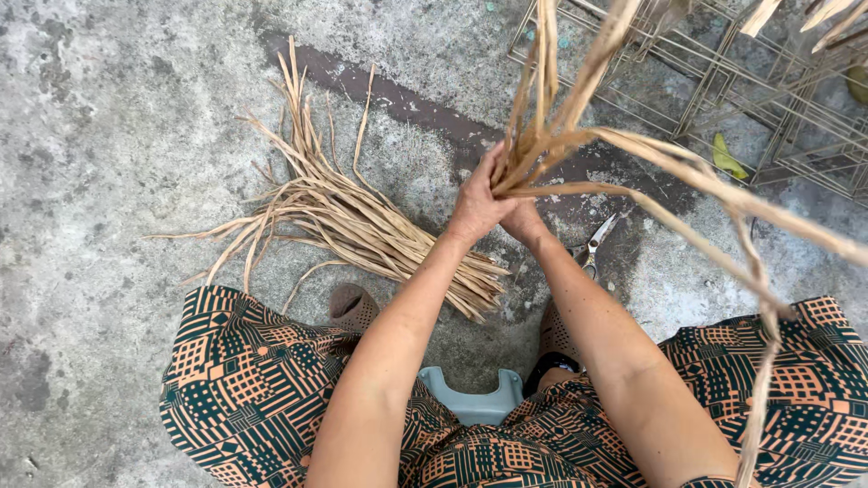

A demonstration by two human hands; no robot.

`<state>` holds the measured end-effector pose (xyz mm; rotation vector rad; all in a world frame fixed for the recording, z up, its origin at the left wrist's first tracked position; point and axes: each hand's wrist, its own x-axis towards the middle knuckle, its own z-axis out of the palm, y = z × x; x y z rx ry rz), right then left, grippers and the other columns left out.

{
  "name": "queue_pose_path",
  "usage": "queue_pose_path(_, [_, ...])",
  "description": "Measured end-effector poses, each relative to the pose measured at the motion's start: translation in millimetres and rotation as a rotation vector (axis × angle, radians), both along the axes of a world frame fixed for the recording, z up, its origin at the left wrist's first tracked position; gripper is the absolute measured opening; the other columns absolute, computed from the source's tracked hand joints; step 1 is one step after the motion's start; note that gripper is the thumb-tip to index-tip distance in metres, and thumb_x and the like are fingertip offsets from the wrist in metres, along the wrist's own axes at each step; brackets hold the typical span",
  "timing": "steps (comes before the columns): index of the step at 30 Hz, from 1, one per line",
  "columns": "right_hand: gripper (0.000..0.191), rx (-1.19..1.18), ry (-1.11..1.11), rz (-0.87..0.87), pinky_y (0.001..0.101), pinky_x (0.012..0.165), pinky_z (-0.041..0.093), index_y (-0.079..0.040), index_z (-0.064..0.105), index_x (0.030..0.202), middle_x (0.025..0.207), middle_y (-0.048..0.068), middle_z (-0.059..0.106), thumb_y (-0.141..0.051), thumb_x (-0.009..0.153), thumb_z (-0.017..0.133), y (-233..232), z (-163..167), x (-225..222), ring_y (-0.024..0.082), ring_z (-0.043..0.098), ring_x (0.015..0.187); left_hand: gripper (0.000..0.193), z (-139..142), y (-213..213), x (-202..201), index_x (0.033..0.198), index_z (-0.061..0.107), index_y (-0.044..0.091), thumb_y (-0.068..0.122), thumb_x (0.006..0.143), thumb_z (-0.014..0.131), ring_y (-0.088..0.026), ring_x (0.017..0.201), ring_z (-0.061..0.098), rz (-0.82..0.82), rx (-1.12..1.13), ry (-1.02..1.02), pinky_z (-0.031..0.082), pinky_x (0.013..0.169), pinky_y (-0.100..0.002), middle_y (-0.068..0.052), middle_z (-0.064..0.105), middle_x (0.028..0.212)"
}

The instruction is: The person sits on a low stool in an outdoor yard and works through bundles of dried palm leaves. They carry a bundle across the yard, spread the leaves on the ground, sort and align them by hand, and use scissors to trim off unwanted ends, gathering the sorted leaves into a pile.

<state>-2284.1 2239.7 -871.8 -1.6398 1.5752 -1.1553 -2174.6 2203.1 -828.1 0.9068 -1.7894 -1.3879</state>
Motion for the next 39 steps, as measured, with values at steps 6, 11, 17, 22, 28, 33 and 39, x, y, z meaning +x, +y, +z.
queue_pose_path(6, [0.031, 0.259, -0.039, -0.049, 0.0388, 0.094, 0.056, -0.003, 0.065, 0.118, 0.118, 0.012, 0.07, -0.01, 0.09, 0.077, -7, -4, 0, 0.023, 0.064, 0.109, 0.069, -12, -2, 1, 0.142, 0.055, 0.017, 0.019, 0.078, 0.082, -0.023, 0.114, 0.07, 0.042, 0.019, -0.138, 0.058, 0.1, -0.039, -0.009, 0.069, 0.125])
queue_pose_path(11, [0.045, 0.439, 0.147, 0.032, 0.0371, 0.09, 0.058, -0.006, 0.064, 0.124, 0.104, 0.008, 0.075, -0.013, 0.083, 0.08, -27, 45, -5, 0.02, 0.072, 0.097, 0.036, 33, -42, 0, 0.106, 0.072, 0.004, 0.034, 0.088, 0.08, -0.018, 0.09, 0.076, 0.216, 0.27, -0.034, 0.063, 0.082, -0.035, -0.008, 0.077, 0.097])
queue_pose_path(17, [0.055, 0.363, -0.225, 0.233, 0.0332, 0.078, 0.06, 0.0, 0.06, 0.123, 0.098, 0.006, 0.072, -0.017, 0.078, 0.086, -38, 160, -6, 0.017, 0.071, 0.085, 0.041, 132, -96, 26, 0.121, 0.059, -0.002, 0.012, 0.085, 0.075, -0.021, 0.077, 0.074, 0.183, 0.537, 0.728, 0.063, 0.074, -0.037, -0.012, 0.072, 0.087])
queue_pose_path(22, [0.048, 0.537, -0.317, 0.304, 0.0326, 0.065, 0.06, 0.005, 0.057, 0.118, 0.091, 0.008, 0.07, -0.017, 0.083, 0.081, -27, 225, 4, 0.016, 0.069, 0.071, 0.042, 176, -73, 44, 0.122, 0.06, 0.003, 0.02, 0.088, 0.078, -0.02, 0.085, 0.074, 0.089, 0.438, 0.633, 0.064, 0.078, -0.032, -0.01, 0.073, 0.094])
queue_pose_path(28, [0.055, 0.371, -0.372, 0.391, 0.0326, 0.081, 0.059, -0.002, 0.054, 0.131, 0.104, 0.007, 0.07, -0.03, 0.088, 0.074, 12, 240, 15, 0.014, 0.07, 0.089, 0.044, 184, -46, 59, 0.116, 0.062, 0.001, 0.025, 0.086, 0.083, -0.024, 0.088, 0.076, -0.017, 0.5, 0.674, 0.068, 0.08, -0.039, -0.012, 0.07, 0.093])
queue_pose_path(33, [0.062, 0.227, -0.56, 0.212, 0.0359, 0.099, 0.05, -0.004, 0.052, 0.142, 0.119, 0.003, 0.07, -0.049, 0.1, 0.055, 31, 248, -2, 0.015, 0.063, 0.111, 0.046, 207, -60, 80, 0.121, 0.058, 0.006, 0.018, 0.085, 0.083, -0.022, 0.085, 0.074, -0.068, 0.545, 0.868, 0.067, 0.082, -0.042, -0.009, 0.068, 0.092])
queue_pose_path(39, [0.075, 0.06, -0.848, -0.32, 0.0476, 0.111, 0.044, -0.003, 0.049, 0.146, 0.131, 0.011, 0.065, -0.064, 0.104, 0.038, 48, 233, -8, 0.025, 0.06, 0.126, 0.056, 227, -71, 106, 0.134, 0.053, 0.008, 0.013, 0.087, 0.082, -0.021, 0.089, 0.072, 0.048, 0.375, 1.018, 0.067, 0.084, -0.045, -0.008, 0.068, 0.099])
